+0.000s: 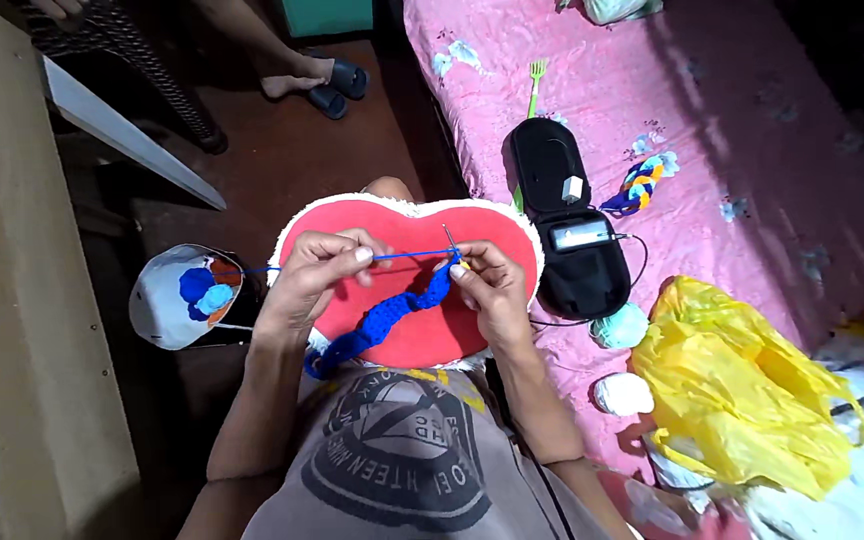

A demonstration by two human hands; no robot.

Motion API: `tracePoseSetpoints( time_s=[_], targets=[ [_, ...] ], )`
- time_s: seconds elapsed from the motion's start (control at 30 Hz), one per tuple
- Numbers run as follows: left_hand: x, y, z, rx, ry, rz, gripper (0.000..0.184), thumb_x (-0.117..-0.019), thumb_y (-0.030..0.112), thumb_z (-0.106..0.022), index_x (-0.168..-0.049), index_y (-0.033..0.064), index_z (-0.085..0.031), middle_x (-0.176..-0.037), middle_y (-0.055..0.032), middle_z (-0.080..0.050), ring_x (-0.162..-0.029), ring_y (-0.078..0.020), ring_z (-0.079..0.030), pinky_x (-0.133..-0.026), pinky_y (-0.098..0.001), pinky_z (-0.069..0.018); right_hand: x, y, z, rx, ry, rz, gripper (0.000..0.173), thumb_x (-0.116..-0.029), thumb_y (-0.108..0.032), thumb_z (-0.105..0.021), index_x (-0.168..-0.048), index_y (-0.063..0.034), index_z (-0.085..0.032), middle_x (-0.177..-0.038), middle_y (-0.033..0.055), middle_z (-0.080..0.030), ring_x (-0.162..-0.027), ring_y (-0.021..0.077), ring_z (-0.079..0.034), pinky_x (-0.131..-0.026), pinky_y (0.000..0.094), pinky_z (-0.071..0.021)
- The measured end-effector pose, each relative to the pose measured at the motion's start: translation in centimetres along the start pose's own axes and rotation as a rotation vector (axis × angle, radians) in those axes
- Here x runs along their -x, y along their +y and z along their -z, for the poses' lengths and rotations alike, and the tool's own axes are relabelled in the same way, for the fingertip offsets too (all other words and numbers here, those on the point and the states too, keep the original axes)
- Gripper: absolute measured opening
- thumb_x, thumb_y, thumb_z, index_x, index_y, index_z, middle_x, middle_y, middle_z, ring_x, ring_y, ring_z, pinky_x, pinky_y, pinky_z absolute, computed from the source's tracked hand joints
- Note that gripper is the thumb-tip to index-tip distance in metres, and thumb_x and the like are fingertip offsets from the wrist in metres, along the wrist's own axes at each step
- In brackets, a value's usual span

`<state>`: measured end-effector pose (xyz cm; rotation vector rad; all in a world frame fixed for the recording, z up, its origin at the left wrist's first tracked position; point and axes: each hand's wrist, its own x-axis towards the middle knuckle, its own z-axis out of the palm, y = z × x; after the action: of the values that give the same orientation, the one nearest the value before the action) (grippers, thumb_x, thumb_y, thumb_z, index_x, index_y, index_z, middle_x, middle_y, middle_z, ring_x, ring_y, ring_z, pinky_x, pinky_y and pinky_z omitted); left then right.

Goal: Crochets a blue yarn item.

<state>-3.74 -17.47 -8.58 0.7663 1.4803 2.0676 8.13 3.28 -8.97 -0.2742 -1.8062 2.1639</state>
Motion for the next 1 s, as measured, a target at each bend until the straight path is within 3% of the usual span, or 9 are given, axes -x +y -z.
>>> tracePoseSetpoints(
  time_s=[0.03,0.07,0.13,0.17,0.23,0.37,0.57,0.77,1.0],
  targets=[
    [-0.2,0.0,-0.5,0.072,-0.005,-0.033,0.022,-0.0951,0.038,-0.068,-0.089,0.0186,-0.078,-0.103,0.0024,-0.074,-0.097,-0.0126,-0.07,-0.085,-0.0294,-0.0578,0.1,0.1,-0.2,0.013,0.013,0.005,0.022,-0.0929,0.005,-0.06,-0.109,-0.0039,-0.07,-0.086,0.0014,-0.071,-0.054,-0.0032,-0.049,-0.049,0.0125,-0.0408],
    [-0.3,-0.1,-1.1,0.104,-0.026,-0.051,0.03,-0.0931,0.038,-0.072,-0.115,0.0182,-0.076,-0.115,-0.0002,-0.072,-0.105,-0.0158,-0.068,-0.09,-0.0326,-0.0575,0.2,0.2,-0.5,0.026,0.028,0.01,0.022,-0.0926,0.006,-0.06,-0.11,-0.0035,-0.07,-0.086,0.0013,-0.071,-0.054,-0.003,-0.05,-0.049,0.0126,-0.041],
    [-0.5,-0.5,-2.9,0.002,-0.055,-0.02,0.076,-0.0867,0.031,-0.078,-0.154,0.0206,-0.044,-0.127,-0.004,-0.065,-0.107,-0.0185,-0.067,-0.088,-0.0324,-0.0588,0.4,0.2,-0.9,0.036,0.066,0.022,0.023,-0.0923,0.006,-0.06,-0.112,-0.0026,-0.069,-0.084,0.0015,-0.071,-0.053,-0.0024,-0.05,-0.048,0.0129,-0.0421],
    [-0.5,-0.6,-3.8,-0.087,-0.056,0.004,0.094,-0.0831,0.023,-0.079,-0.162,0.0213,-0.027,-0.128,-0.0049,-0.063,-0.105,-0.019,-0.068,-0.085,-0.0322,-0.0599,0.5,0.2,-1.0,0.032,0.084,0.03,0.024,-0.0922,0.007,-0.06,-0.112,-0.0023,-0.069,-0.083,0.0016,-0.07,-0.053,-0.0017,-0.051,-0.048,0.0133,-0.0433],
    [-0.5,-0.9,-5.4,-0.185,-0.013,0.018,0.106,-0.0807,0.007,-0.075,-0.165,0.02,-0.012,-0.121,-0.0055,-0.065,-0.094,-0.0165,-0.07,-0.076,-0.0285,-0.0609,0.7,0.0,-1.2,0.003,0.108,0.048,0.026,-0.0912,0.007,-0.06,-0.114,-0.0024,-0.069,-0.086,0.0028,-0.071,-0.054,-0.0004,-0.054,-0.048,0.0143,-0.0459],
    [-0.1,-0.6,-6.8,-0.162,0.139,0.004,0.099,-0.086,-0.01,-0.067,-0.165,0.0226,-0.016,-0.107,-0.0056,-0.071,-0.082,-0.0134,-0.071,-0.071,-0.0238,-0.0606,1.1,-0.1,-1.5,-0.033,0.113,0.055,0.035,-0.0884,0.011,-0.061,-0.121,-0.0015,-0.069,-0.095,0.0068,-0.073,-0.056,0.0033,-0.059,-0.049,0.0173,-0.0506],
    [0.1,-0.1,-7.2,-0.101,0.26,0.03,0.093,-0.0852,-0.015,-0.065,-0.163,0.0153,-0.024,-0.092,-0.0046,-0.073,-0.071,-0.0101,-0.07,-0.065,-0.0207,-0.0584,1.4,0.2,-2.0,-0.1,0.123,0.063,0.04,-0.0863,0.012,-0.061,-0.123,-0.0017,-0.07,-0.088,0.0062,-0.071,-0.055,0.0033,-0.058,-0.048,0.0176,-0.0507],
    [0.0,0.0,-6.4,0.261,0.191,0.214,0.076,-0.0898,-0.01,-0.053,-0.158,0.0163,-0.032,-0.09,-0.009,-0.071,-0.073,-0.0116,-0.069,-0.068,-0.025,-0.0591,1.1,0.5,-1.7,-0.33,0.041,-0.032,0.036,-0.0861,0.007,-0.062,-0.118,-0.0045,-0.074,-0.085,0.0066,-0.071,-0.05,0.0016,-0.053,-0.046,0.0167,-0.0464],
    [0.1,0.6,-6.1,0.182,0.178,0.193,0.072,-0.0917,-0.01,-0.053,-0.157,0.0149,-0.035,-0.093,-0.0075,-0.071,-0.074,-0.0094,-0.069,-0.068,-0.0216,-0.0582,-0.1,-0.8,1.5,0.079,-0.178,0.073,0.03,-0.0877,0.005,-0.066,-0.114,-0.0034,-0.077,-0.09,0.0005,-0.066,-0.064,0.0009,-0.055,-0.055,0.0151,-0.0478]
  ],
)
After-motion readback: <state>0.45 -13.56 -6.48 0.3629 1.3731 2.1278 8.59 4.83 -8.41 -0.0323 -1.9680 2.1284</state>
